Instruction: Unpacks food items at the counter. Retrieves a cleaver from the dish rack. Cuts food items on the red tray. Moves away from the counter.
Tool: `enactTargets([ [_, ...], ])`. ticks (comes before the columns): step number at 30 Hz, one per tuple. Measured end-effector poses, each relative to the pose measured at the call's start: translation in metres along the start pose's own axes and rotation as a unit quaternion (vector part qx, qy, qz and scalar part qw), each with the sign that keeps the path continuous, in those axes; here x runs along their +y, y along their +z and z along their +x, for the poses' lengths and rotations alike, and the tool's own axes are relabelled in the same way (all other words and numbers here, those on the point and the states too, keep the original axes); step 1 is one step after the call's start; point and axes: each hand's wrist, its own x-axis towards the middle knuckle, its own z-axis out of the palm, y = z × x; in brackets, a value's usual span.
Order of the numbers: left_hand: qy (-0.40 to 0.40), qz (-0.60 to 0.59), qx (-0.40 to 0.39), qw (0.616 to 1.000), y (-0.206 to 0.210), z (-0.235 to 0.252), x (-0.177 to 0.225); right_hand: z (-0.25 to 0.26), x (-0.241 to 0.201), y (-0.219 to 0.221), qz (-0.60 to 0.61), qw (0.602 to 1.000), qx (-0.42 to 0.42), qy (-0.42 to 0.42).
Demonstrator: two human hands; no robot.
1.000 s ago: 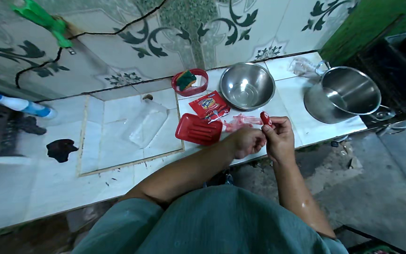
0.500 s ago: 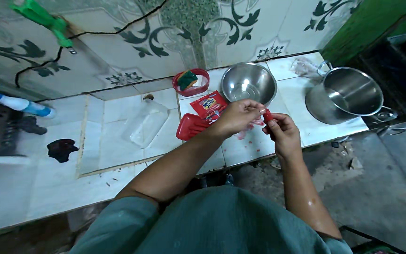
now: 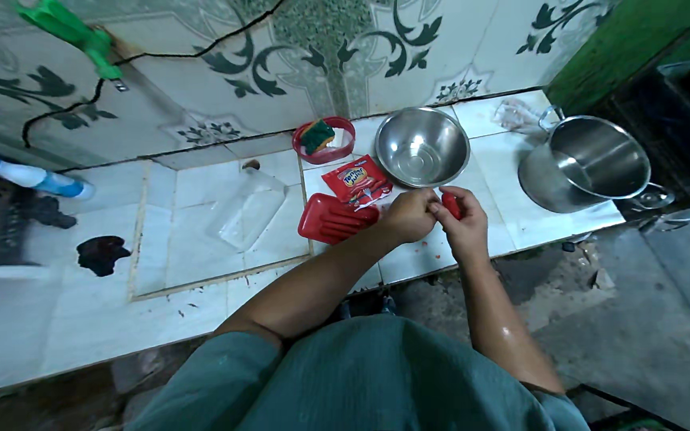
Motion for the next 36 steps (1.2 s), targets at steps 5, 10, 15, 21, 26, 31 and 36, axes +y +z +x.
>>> enactTargets([
  [5, -0.027, 0.047, -0.015, 0.998, 0.008, 0.013, -0.021, 0.012, 0.013, -0.009, 0.049, 0.995, 0.066, 0.064],
  [10, -0.083, 0.135, -0.047, 0.986, 0.02, 0.037, -0.074, 0.03, 0.002, -0.053, 0.171, 0.965, 0.167, 0.11],
  [15, -0.128, 0.157, -0.03, 0.979, 0.012, 0.064, -0.109, 0.021, 0.017, -0.081, 0.183, 0.955, 0.221, 0.078],
  [21, -0.029, 0.111, -0.086, 0.99, -0.021, 0.082, -0.082, -0.011, 0.064, 0.001, -0.013, 0.969, -0.004, 0.246],
  [26, -0.028, 0.116, -0.013, 0.993, -0.057, 0.069, -0.104, -0.01, 0.077, 0.099, -0.088, 0.956, -0.145, 0.241],
  [31, -0.046, 0.122, 0.011, 0.991, -0.093, 0.043, -0.163, 0.015, 0.082, 0.16, -0.153, 0.937, -0.225, 0.22],
  [36, -0.118, 0.11, 0.04, 0.986, -0.121, 0.0, -0.219, 0.053, 0.116, 0.16, -0.35, 0.906, -0.137, 0.194],
])
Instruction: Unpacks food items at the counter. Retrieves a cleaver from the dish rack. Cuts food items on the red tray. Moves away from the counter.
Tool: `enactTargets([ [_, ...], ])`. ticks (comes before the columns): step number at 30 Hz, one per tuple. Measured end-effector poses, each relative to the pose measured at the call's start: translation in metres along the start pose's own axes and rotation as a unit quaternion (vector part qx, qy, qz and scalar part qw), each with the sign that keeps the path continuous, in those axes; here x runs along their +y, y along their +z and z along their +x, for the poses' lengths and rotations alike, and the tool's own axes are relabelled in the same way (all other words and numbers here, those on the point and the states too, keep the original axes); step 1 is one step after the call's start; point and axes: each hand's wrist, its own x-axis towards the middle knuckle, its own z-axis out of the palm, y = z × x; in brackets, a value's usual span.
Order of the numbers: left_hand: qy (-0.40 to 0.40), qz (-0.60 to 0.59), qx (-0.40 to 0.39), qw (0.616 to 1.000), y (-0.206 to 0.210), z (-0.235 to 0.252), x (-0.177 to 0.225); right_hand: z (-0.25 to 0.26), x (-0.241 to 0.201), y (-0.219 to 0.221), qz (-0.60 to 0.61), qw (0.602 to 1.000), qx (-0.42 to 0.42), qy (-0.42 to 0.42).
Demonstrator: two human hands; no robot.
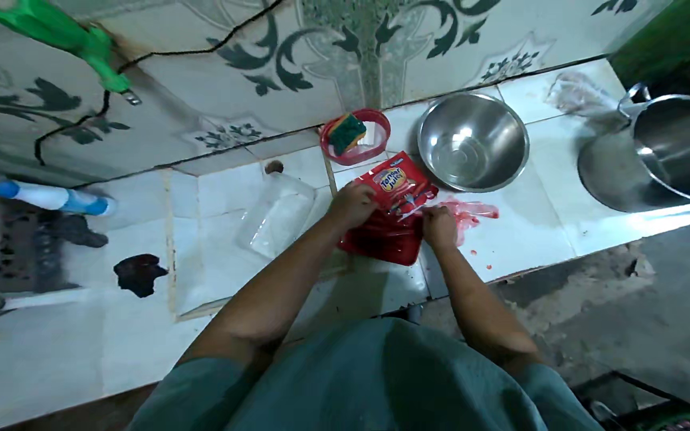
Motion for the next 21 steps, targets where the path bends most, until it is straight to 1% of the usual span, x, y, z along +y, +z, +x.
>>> enactTargets([
  [1, -0.016, -0.004, -0.004, 1.0, -0.001, -0.004, -0.012, 0.009, 0.001, 0.002, -0.017, 1.0, 0.003, 0.003],
  [2, -0.037, -0.008, -0.012, 0.999, -0.002, -0.008, -0.022, 0.016, -0.001, 0.005, -0.019, 1.0, 0.016, -0.018],
  [4, -0.075, -0.016, -0.033, 0.997, -0.006, -0.015, -0.036, 0.029, -0.014, 0.011, 0.008, 0.995, 0.053, -0.085],
  [5, -0.087, -0.021, -0.039, 0.995, -0.007, -0.019, -0.042, 0.034, -0.024, 0.013, 0.026, 0.993, 0.057, -0.103],
  [6, -0.099, -0.027, -0.042, 0.994, -0.008, -0.024, -0.047, 0.037, -0.034, 0.014, 0.029, 0.993, 0.046, -0.101],
  [8, -0.123, -0.034, -0.048, 0.991, -0.012, -0.032, -0.056, 0.042, -0.052, 0.016, -0.021, 0.997, 0.003, -0.07],
  [11, -0.118, -0.039, -0.039, 0.991, -0.017, -0.041, -0.073, 0.044, -0.07, 0.019, -0.142, 0.988, -0.06, -0.012],
  [13, -0.122, -0.041, -0.036, 0.991, -0.022, -0.047, -0.076, 0.047, -0.078, 0.018, -0.167, 0.983, -0.075, 0.027],
  [17, -0.112, -0.055, -0.017, 0.992, -0.026, -0.057, -0.079, 0.056, -0.068, 0.007, -0.151, 0.985, -0.076, 0.021],
  [20, -0.093, -0.051, -0.019, 0.994, -0.025, -0.058, -0.071, 0.037, -0.066, -0.027, -0.077, 0.989, -0.101, 0.075],
  [21, -0.083, -0.054, -0.016, 0.995, -0.023, -0.058, -0.065, 0.029, -0.057, -0.035, -0.053, 0.991, -0.097, 0.072],
])
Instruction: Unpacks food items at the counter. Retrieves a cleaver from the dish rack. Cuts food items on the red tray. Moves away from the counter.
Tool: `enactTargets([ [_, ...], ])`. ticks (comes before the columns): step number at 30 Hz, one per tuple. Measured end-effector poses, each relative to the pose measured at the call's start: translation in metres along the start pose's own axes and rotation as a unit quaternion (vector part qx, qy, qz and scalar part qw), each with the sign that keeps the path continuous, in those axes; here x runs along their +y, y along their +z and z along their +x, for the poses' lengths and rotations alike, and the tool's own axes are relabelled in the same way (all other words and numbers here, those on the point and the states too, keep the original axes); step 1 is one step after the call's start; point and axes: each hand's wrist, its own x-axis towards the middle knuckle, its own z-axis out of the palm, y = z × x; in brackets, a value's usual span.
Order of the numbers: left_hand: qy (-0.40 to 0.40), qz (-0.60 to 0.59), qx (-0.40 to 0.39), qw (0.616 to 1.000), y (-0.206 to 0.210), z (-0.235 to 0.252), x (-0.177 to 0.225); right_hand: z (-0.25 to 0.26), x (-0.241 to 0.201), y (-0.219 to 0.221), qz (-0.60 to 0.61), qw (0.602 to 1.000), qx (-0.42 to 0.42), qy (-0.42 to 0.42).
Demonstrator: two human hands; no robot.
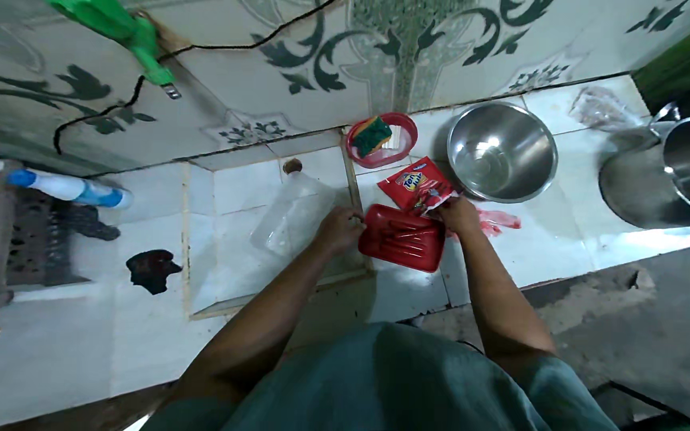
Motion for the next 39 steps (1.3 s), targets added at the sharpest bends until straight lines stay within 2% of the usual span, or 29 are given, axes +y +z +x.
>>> enactTargets([
  [3, 0.019, -0.032, 0.016, 0.999, 0.011, -0.002, 0.031, -0.029, 0.044, -0.009, 0.099, 0.993, 0.041, -0.057],
  [5, 0.056, -0.063, 0.02, 0.996, 0.023, -0.002, 0.054, -0.055, 0.069, -0.013, 0.222, 0.969, 0.063, -0.085],
  [7, 0.11, -0.118, 0.014, 0.987, 0.038, -0.002, 0.079, -0.078, 0.086, -0.016, 0.383, 0.916, 0.051, -0.106],
  [9, 0.15, -0.183, -0.018, 0.971, 0.049, -0.009, 0.113, -0.097, 0.097, -0.019, 0.486, 0.864, 0.044, -0.129],
  [12, 0.196, -0.276, -0.049, 0.94, 0.061, -0.032, 0.163, -0.119, 0.111, -0.027, 0.541, 0.823, 0.049, -0.166],
  [15, 0.271, -0.3, -0.024, 0.914, 0.075, -0.045, 0.188, -0.133, 0.128, -0.036, 0.574, 0.791, 0.044, -0.206],
  [18, 0.293, -0.341, -0.027, 0.893, 0.085, -0.052, 0.206, -0.145, 0.145, -0.048, 0.658, 0.708, 0.019, -0.257],
  [20, 0.257, -0.362, -0.046, 0.895, 0.09, -0.057, 0.218, -0.154, 0.147, -0.061, 0.692, 0.666, 0.045, -0.273],
  [21, 0.231, -0.362, -0.055, 0.901, 0.095, -0.058, 0.222, -0.159, 0.145, -0.067, 0.686, 0.666, 0.079, -0.284],
  [22, 0.202, -0.347, -0.056, 0.914, 0.101, -0.058, 0.226, -0.163, 0.143, -0.073, 0.657, 0.681, 0.12, -0.3],
  [24, 0.162, -0.298, -0.038, 0.94, 0.111, -0.057, 0.231, -0.166, 0.14, -0.083, 0.554, 0.731, 0.193, -0.349],
  [28, 0.217, -0.272, 0.055, 0.936, 0.111, -0.068, 0.251, -0.173, 0.143, -0.098, 0.373, 0.794, 0.284, -0.388],
  [30, 0.256, -0.267, 0.065, 0.927, 0.104, -0.079, 0.263, -0.176, 0.147, -0.102, 0.313, 0.806, 0.317, -0.389],
  [34, 0.294, -0.26, 0.051, 0.918, 0.098, -0.091, 0.278, -0.181, 0.152, -0.109, 0.297, 0.806, 0.321, -0.4],
  [37, 0.332, -0.205, 0.047, 0.92, 0.091, -0.093, 0.282, -0.183, 0.157, -0.115, 0.281, 0.811, 0.298, -0.418],
  [39, 0.32, -0.168, 0.038, 0.932, 0.087, -0.095, 0.285, -0.183, 0.16, -0.119, 0.261, 0.816, 0.297, -0.421],
])
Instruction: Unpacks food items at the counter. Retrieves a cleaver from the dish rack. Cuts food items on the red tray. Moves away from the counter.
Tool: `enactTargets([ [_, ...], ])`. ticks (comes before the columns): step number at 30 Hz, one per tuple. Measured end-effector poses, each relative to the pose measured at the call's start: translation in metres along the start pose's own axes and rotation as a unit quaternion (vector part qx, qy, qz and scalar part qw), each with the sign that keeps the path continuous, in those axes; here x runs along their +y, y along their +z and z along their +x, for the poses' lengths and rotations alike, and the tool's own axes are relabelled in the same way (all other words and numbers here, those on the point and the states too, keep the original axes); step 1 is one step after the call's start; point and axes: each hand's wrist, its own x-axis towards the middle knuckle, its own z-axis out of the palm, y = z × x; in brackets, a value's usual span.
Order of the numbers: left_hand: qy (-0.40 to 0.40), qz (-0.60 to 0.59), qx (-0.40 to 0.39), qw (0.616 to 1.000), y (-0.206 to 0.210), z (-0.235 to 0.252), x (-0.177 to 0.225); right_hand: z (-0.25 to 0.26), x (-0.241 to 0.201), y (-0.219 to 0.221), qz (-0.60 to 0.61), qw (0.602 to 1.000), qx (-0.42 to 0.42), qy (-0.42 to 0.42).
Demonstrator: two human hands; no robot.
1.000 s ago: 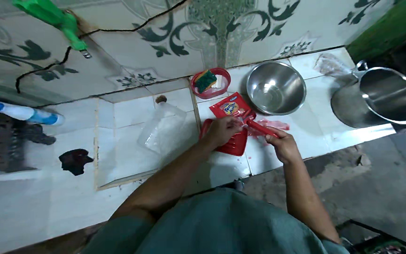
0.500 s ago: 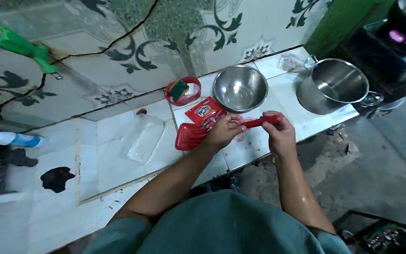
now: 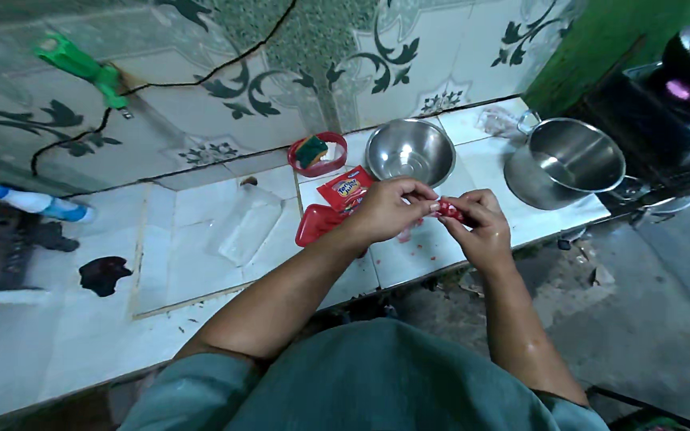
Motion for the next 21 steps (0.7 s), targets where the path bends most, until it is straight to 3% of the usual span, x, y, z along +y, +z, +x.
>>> enactTargets([
  [5, -0.112, 0.014, -0.034, 0.993, 0.0, 0.003, 0.013, 0.003, 0.001, -0.007, -0.071, 0.997, 0.009, -0.038],
  [9, -0.111, 0.033, -0.031, 0.993, 0.006, 0.002, 0.014, 0.003, 0.003, -0.01, -0.082, 0.996, -0.003, -0.04],
  [12, -0.1, 0.025, -0.027, 0.994, 0.01, 0.002, 0.012, 0.004, 0.002, -0.011, -0.018, 0.999, -0.029, -0.016],
  [16, -0.176, -0.155, -0.033, 0.971, 0.017, 0.007, 0.001, 0.003, 0.003, -0.005, 0.098, 0.992, -0.049, 0.061],
  [21, -0.311, -0.315, -0.024, 0.896, 0.029, 0.003, -0.002, -0.001, 0.008, 0.007, 0.155, 0.982, -0.036, 0.104],
])
